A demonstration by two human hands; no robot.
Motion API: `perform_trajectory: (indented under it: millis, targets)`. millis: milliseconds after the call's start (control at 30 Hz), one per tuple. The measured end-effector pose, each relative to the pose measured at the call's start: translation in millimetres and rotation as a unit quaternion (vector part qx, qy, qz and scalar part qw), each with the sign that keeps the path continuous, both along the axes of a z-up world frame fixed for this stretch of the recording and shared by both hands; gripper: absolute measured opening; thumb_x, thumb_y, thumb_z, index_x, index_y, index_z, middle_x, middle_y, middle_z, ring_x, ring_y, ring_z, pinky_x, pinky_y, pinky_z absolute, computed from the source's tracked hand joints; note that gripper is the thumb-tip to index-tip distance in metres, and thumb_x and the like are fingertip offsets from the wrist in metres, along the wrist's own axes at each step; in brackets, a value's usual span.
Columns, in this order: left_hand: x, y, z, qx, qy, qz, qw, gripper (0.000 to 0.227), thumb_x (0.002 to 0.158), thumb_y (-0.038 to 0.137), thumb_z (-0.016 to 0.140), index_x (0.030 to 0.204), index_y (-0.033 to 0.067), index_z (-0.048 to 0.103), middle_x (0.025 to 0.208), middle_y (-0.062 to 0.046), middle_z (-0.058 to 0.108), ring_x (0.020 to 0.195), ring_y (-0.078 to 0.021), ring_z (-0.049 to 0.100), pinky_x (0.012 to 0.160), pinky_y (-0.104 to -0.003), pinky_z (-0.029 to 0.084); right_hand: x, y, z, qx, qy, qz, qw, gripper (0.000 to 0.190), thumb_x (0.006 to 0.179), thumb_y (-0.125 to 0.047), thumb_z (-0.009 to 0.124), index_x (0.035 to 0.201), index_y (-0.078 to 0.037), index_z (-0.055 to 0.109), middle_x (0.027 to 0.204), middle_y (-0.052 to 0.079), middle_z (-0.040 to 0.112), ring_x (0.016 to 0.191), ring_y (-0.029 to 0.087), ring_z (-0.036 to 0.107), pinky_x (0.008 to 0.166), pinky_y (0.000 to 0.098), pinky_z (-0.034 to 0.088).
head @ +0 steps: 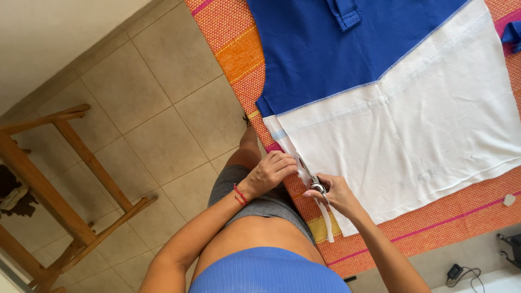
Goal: The person uses scissors to trim the white fabric of a blue and white polo shirt laid out on a table. They cut along the bottom edge and the side seam of the white section, removing excess material.
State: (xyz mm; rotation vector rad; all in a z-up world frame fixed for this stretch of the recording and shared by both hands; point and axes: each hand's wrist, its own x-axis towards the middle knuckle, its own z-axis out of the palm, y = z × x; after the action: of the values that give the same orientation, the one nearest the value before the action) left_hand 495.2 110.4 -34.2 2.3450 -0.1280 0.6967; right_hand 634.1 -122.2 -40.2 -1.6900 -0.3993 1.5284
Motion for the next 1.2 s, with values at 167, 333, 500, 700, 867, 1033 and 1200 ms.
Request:
perform_trajectory:
  millis: [167,333,500,700,867,1033,1200]
  targets:
    - [-2,0,-3,-0.020,-0.004,0.002,1.000,0.013,0.110,0.010,0.066,0.107,0.0029,0.077,0.106,-0.008,0.073,0.100,-0.0266,0.072,0.091,-0.040,0.060,-2,8,1,0.010,-0.042,0.012,0.999,0.025,0.083,-0.021,0.096,0.090,-0.005,0.078,0.049,0.010,0.065,0.039,0.014,0.057,0.040,0.0246,0.047]
    - [-3,1,-4,-0.032,-0.002,0.002,0.999,0.014,0.111,0.010,0.066,0.107,0.0031,0.077,0.107,-0.008,0.073,0.101,-0.0272,0.072,0.091,-0.040,0.060,-5,11,4,0.006,-0.073,0.025,0.997,0.028,0.086,-0.025,0.093,0.088,-0.003,0.077,0.052,0.010,0.065,0.040,0.015,0.059,0.040,0.0238,0.047]
    - [-2,2,0,-0.031,-0.002,0.001,1.000,0.011,0.109,0.008,0.068,0.106,0.0032,0.077,0.105,-0.008,0.073,0.100,-0.0271,0.073,0.090,-0.041,0.060,-11,-4,-17,0.016,-0.085,0.007,0.996,0.027,0.088,-0.025,0.091,0.083,-0.005,0.073,0.046,0.005,0.059,0.035,0.012,0.053,0.037,0.0220,0.041]
    - [-3,1,-3,-0.037,-0.006,-0.001,0.999,0.014,0.111,0.009,0.065,0.106,0.0034,0.077,0.106,-0.009,0.073,0.100,-0.0278,0.073,0.091,-0.041,0.060,-6,22,12,0.033,-0.046,-0.006,0.998,0.027,0.086,-0.021,0.093,0.083,-0.004,0.072,0.045,0.006,0.057,0.034,0.011,0.053,0.036,0.0220,0.041]
    - [-3,2,-5,-0.036,-0.009,-0.003,0.999,0.015,0.111,0.009,0.064,0.106,0.0035,0.077,0.106,-0.009,0.073,0.101,-0.0284,0.073,0.092,-0.042,0.060,-1,40,25,0.038,-0.057,0.003,0.998,0.029,0.085,-0.022,0.094,0.081,-0.005,0.071,0.044,0.006,0.058,0.034,0.011,0.053,0.036,0.0217,0.040]
    - [-5,0,-10,-0.041,-0.010,-0.002,0.999,0.016,0.112,0.010,0.064,0.105,0.0042,0.077,0.106,-0.008,0.073,0.101,-0.0275,0.072,0.093,-0.041,0.059,-3,41,22,0.028,-0.078,0.001,0.997,0.028,0.086,-0.022,0.093,0.082,-0.006,0.071,0.042,0.004,0.055,0.033,0.011,0.050,0.036,0.0229,0.038]
    - [-6,0,-14,-0.037,-0.009,-0.006,0.999,0.016,0.112,0.010,0.064,0.103,0.0036,0.076,0.106,-0.009,0.073,0.101,-0.0283,0.072,0.093,-0.042,0.058,0,52,32,0.035,-0.057,-0.006,0.998,0.028,0.085,-0.022,0.094,0.080,-0.007,0.071,0.041,0.005,0.056,0.032,0.011,0.051,0.036,0.0215,0.039]
